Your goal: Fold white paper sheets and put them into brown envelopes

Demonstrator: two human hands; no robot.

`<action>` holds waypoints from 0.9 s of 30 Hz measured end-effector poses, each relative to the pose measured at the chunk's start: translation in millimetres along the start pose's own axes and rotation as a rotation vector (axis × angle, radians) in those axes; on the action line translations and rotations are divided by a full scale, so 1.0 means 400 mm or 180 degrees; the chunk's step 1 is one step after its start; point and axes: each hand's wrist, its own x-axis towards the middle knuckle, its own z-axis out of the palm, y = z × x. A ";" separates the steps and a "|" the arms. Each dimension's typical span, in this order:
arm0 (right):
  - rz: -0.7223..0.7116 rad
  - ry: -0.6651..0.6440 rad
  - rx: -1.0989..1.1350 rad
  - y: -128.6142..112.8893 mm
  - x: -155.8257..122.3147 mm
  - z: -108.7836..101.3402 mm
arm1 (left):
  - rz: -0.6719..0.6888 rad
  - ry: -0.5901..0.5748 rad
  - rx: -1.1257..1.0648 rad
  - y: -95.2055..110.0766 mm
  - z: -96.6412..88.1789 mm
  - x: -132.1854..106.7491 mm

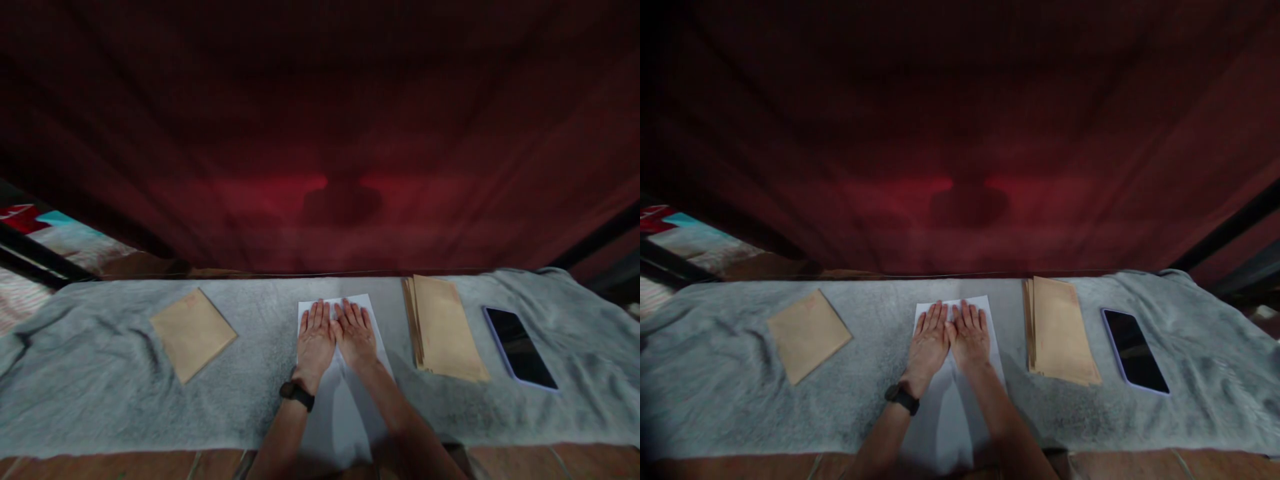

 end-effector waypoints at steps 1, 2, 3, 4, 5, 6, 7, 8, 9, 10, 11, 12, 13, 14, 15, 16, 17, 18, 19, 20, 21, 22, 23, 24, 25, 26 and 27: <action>0.0043 0.0053 -0.0048 0.006 0.003 0.001 | -0.0042 0.0038 0.0001 -0.003 0.002 0.000; 0.0080 0.0109 -0.0098 0.013 0.006 0.001 | -0.0097 0.0073 0.0004 -0.008 0.005 -0.001; 0.0110 0.0165 -0.0150 0.021 0.007 0.001 | -0.0157 0.0104 0.0008 -0.014 0.006 -0.001; 0.0138 0.0221 -0.0200 0.029 0.009 0.000 | -0.0211 0.0129 0.0009 -0.021 0.008 -0.003; 0.0164 0.0274 -0.0249 0.038 0.009 0.000 | -0.0257 0.0154 0.0008 -0.028 0.008 -0.004; 0.0194 0.0322 -0.0294 0.046 0.009 0.000 | -0.0290 0.0181 0.0005 -0.036 0.008 -0.007; 0.0233 0.0362 -0.0335 0.054 0.009 0.000 | -0.0318 0.0211 -0.0002 -0.043 0.007 -0.009; 0.0273 0.0396 -0.0369 0.062 0.008 0.000 | -0.0338 0.0241 -0.0012 -0.049 0.005 -0.012; 0.0303 0.0418 -0.0397 0.069 0.007 0.001 | -0.0357 0.0269 -0.0024 -0.055 0.003 -0.014; 0.0330 0.0435 -0.0419 0.076 0.005 0.002 | -0.0385 0.0295 -0.0034 -0.060 0.002 -0.017; 0.0361 0.0452 -0.0437 0.083 0.004 0.002 | -0.0414 0.0316 -0.0043 -0.063 0.001 -0.019; 0.0393 0.0468 -0.0449 0.088 0.002 0.003 | -0.0437 0.0332 -0.0052 -0.067 0.000 -0.020; 0.0423 0.0484 -0.0455 0.094 0.000 0.003 | -0.0454 0.0348 -0.0060 -0.070 0.000 -0.022; 0.0454 0.0500 -0.0457 0.099 -0.002 0.002 | -0.0462 0.0364 -0.0068 -0.073 0.001 -0.023; 0.0481 0.0517 -0.0460 0.103 -0.005 0.001 | -0.0462 0.0377 -0.0076 -0.076 0.002 -0.024; 0.0500 0.0534 -0.0462 0.107 -0.007 0.000 | -0.0458 0.0385 -0.0079 -0.079 0.002 -0.025; 0.0509 0.0549 -0.0465 0.110 -0.009 -0.003 | -0.0461 0.0392 -0.0073 -0.082 0.001 -0.026; 0.0519 0.0569 -0.0465 0.112 -0.011 -0.006 | -0.0481 0.0406 -0.0056 -0.084 -0.001 -0.027; 0.0525 0.0595 -0.0457 0.112 -0.012 -0.010 | -0.0506 0.0430 -0.0034 -0.084 -0.004 -0.027; 0.0522 0.0626 -0.0436 0.110 -0.013 -0.015 | -0.0522 0.0470 -0.0014 -0.082 -0.009 -0.027; 0.0497 0.0655 -0.0395 0.106 -0.014 -0.020 | -0.0512 0.0520 -0.0005 -0.077 -0.015 -0.028; 0.0439 0.0673 -0.0329 0.099 -0.016 -0.026 | -0.0457 0.0568 -0.0014 -0.068 -0.021 -0.029; 0.0336 0.0664 -0.0239 0.089 -0.018 -0.032 | -0.0361 0.0600 -0.0043 -0.056 -0.026 -0.032; 0.0191 0.0618 -0.0127 0.076 -0.021 -0.036 | -0.0234 0.0606 -0.0086 -0.041 -0.028 -0.035; 0.0024 0.0532 -0.0003 0.062 -0.025 -0.040 | -0.0085 0.0577 -0.0135 -0.025 -0.029 -0.040; -0.0157 0.0406 0.0125 0.045 -0.030 -0.042 | 0.0073 0.0512 -0.0183 -0.007 -0.026 -0.047; -0.0310 0.0267 0.0233 0.029 -0.036 -0.043 | 0.0226 0.0420 -0.0222 0.010 -0.021 -0.054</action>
